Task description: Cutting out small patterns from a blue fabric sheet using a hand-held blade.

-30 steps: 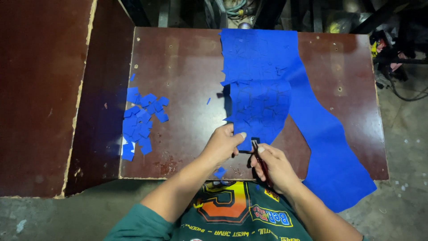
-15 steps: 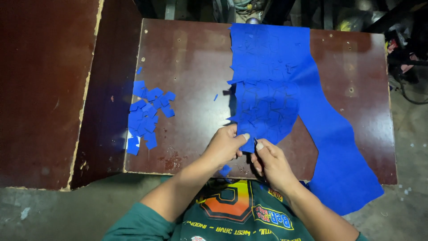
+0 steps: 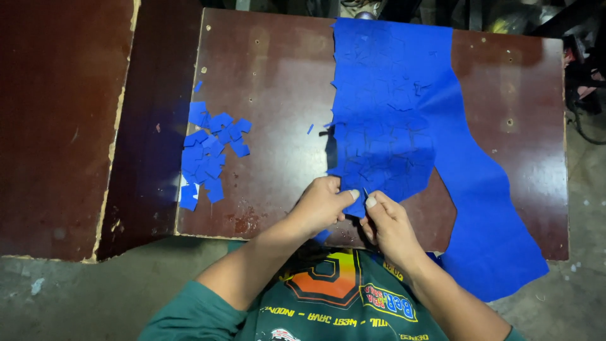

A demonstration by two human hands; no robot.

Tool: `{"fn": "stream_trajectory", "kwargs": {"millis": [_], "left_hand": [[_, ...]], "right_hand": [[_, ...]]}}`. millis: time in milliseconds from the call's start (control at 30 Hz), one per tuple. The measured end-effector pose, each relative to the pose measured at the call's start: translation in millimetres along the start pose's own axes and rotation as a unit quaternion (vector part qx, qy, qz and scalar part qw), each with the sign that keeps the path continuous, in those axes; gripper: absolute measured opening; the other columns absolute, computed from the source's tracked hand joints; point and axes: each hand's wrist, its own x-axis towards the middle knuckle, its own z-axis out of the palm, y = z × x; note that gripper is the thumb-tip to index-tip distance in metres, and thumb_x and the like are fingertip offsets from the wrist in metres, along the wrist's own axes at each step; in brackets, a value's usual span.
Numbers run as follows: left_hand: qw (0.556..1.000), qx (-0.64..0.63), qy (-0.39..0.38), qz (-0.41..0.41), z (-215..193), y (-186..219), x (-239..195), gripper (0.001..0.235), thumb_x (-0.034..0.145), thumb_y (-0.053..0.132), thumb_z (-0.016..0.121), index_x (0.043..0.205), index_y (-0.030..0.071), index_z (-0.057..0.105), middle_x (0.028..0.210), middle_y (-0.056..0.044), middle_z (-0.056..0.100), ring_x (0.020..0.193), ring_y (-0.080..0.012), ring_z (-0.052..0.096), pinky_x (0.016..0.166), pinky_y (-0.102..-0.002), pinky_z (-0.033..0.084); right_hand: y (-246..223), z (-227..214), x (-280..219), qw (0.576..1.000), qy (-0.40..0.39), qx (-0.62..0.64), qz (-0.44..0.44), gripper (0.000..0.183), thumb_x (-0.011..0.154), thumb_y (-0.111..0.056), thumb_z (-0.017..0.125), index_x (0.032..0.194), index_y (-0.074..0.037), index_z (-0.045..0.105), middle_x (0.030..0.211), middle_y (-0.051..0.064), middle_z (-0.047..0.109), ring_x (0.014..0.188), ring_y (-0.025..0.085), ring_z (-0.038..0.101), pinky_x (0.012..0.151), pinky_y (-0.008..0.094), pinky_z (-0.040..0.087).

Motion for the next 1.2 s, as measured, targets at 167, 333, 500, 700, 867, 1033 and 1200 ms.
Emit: {"fn": "stream_trajectory", "kwargs": {"millis": [167,333,500,700,867,1033,1200], "left_hand": [[1.0,0.023,-0.006,-0.011,-2.8,2.4,-2.7,0.034,0.087,0.024,0.068,0.102,-0.006,0.073,0.049,-0.004,0.058,0.041,-0.0118,0.057,0.041,-0.024,0.048],[0.999,0.018,-0.018,-0.019,-5.8,5.3,-6.9,0.038,0.087,0.018,0.064,0.11,-0.012,0.07,0.049,-0.005,0.058,0.042,-0.0122,0.057,0.043,-0.023,0.049],[1.0,-0.004,-0.017,0.006,-5.8,-8.9,5.1,0.031,0.086,0.02,0.066,0.101,-0.006,0.073,0.048,-0.007,0.058,0.041,-0.0141,0.058,0.041,-0.023,0.049],[0.997,0.068,0.007,0.02,-26.5,10.6,-11.7,0.031,0.082,0.014,0.064,0.104,-0.004,0.075,0.061,-0.011,0.068,0.05,-0.016,0.068,0.05,-0.027,0.056],[0.987,0.149,0.019,0.05,-38.2,5.3,-10.2,0.032,0.082,0.018,0.066,0.104,-0.003,0.076,0.068,-0.014,0.068,0.061,-0.0214,0.07,0.064,-0.038,0.057],[0.983,0.163,0.067,0.046,-54.9,1.8,-2.9,0.015,0.082,0.018,0.063,0.085,0.009,0.075,0.05,-0.003,0.06,0.055,-0.017,0.069,0.065,-0.031,0.055],[0.994,0.055,0.088,0.029,-56.1,7.1,-12.0,0.025,0.084,0.006,0.062,0.105,0.003,0.075,0.066,-0.011,0.07,0.05,-0.0155,0.068,0.043,-0.027,0.057]], "right_hand": [[-6.8,0.5,-0.9,1.0,-0.009,-0.027,0.001,0.038,0.105,-0.019,0.051,0.074,0.0,0.062,0.039,0.01,0.043,0.031,0.015,0.037,0.032,0.026,0.031],[-4.6,0.1,-1.2,0.999,-0.009,-0.039,0.006,0.036,0.105,-0.019,0.052,0.076,-0.002,0.063,0.04,0.01,0.044,0.033,0.014,0.039,0.033,0.024,0.032],[-11.2,0.4,-5.7,0.999,-0.03,-0.016,0.041,0.038,0.105,-0.021,0.049,0.077,0.0,0.065,0.037,0.013,0.045,0.029,0.018,0.042,0.031,0.028,0.033],[-64.4,-22.4,-13.5,0.981,-0.072,-0.18,-0.012,0.029,0.098,-0.019,0.053,0.102,-0.004,0.077,0.047,0.013,0.062,0.047,0.021,0.059,0.047,0.034,0.048],[-61.8,-29.2,50.7,0.935,-0.084,-0.3,-0.17,0.03,0.101,-0.025,0.053,0.117,-0.008,0.071,0.062,0.018,0.067,0.057,0.031,0.067,0.057,0.044,0.053],[-54.1,-19.3,53.6,0.932,-0.083,-0.34,-0.097,0.026,0.101,-0.025,0.053,0.112,-0.011,0.072,0.059,0.015,0.069,0.058,0.031,0.07,0.058,0.044,0.055],[-60.0,-1.6,34.4,0.932,-0.098,-0.348,0.027,0.032,0.099,-0.028,0.054,0.121,-0.015,0.074,0.07,0.025,0.072,0.066,0.039,0.071,0.067,0.052,0.055]]}}
